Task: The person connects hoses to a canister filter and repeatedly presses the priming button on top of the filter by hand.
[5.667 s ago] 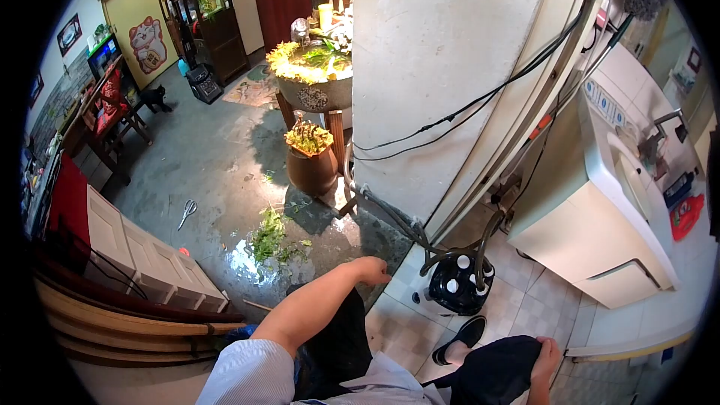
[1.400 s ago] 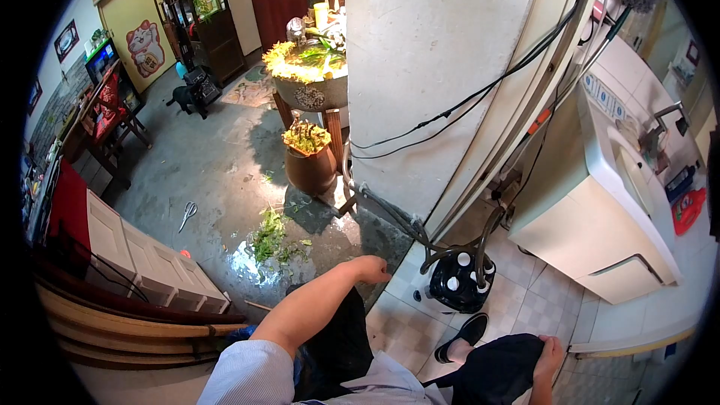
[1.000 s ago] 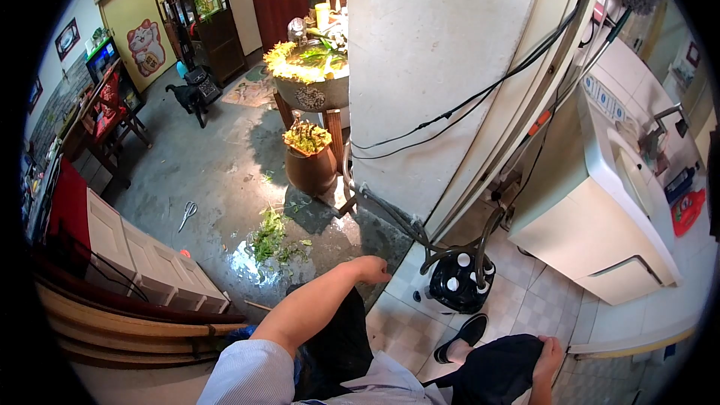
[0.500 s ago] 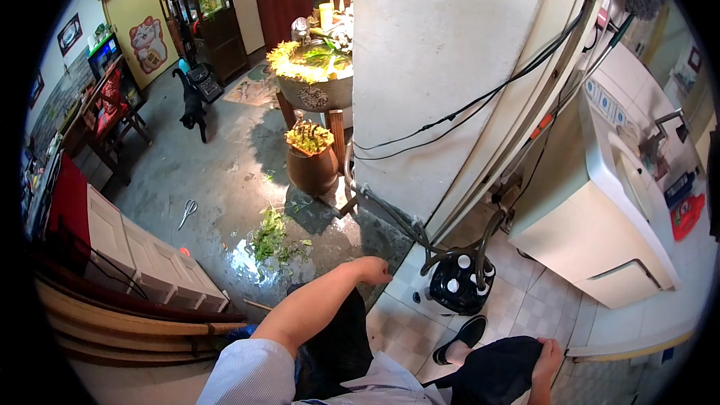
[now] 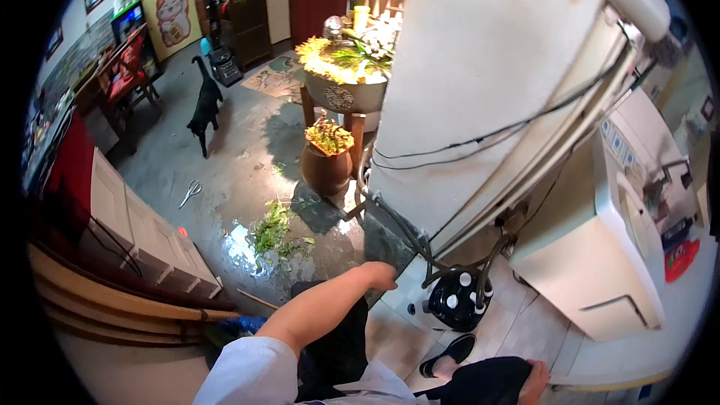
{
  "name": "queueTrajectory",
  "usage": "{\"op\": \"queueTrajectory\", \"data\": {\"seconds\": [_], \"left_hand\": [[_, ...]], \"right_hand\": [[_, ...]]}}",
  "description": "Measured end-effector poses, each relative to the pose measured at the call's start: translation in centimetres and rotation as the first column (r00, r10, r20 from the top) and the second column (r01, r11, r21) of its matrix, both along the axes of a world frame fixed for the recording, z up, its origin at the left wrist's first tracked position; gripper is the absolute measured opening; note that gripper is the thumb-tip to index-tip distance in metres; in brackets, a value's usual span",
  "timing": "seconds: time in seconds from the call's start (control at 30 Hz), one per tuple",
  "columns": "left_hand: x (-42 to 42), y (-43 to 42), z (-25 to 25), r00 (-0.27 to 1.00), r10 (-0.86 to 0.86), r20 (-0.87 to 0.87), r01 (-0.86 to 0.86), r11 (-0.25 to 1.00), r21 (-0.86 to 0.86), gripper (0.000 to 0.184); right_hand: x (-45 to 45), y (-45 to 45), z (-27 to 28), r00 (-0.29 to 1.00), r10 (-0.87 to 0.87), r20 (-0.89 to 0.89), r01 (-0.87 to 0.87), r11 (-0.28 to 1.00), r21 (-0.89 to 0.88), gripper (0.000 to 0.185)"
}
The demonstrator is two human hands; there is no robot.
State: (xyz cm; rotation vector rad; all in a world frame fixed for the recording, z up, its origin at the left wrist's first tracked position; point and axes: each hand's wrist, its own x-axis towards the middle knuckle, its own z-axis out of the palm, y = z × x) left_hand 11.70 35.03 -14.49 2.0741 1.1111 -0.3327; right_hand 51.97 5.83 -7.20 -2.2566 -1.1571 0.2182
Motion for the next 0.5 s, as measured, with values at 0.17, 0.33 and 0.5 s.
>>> {"op": "queueTrajectory", "data": {"seconds": [0.17,0.33,0.5], "left_hand": [[0.3,-0.6,-0.5,0.999,0.036,0.012,-0.037,0.992,0.124,0.034],[0.7,-0.7,-0.6,1.000,0.014,0.018,-0.017,0.982,0.186,0.024],[0.3,-0.3,-0.7,0.998,0.010,0.054,-0.019,0.987,0.160,0.026]], "right_hand": [[-0.7,0.5,0.3,0.999,-0.034,-0.029,0.030,0.991,-0.131,0.034],[2.6,0.0,-1.6,0.900,0.431,0.069,-0.418,0.897,-0.145,0.040],[9.1,-0.7,-6.7,0.885,0.357,-0.300,-0.407,0.905,-0.122,0.035]]}}
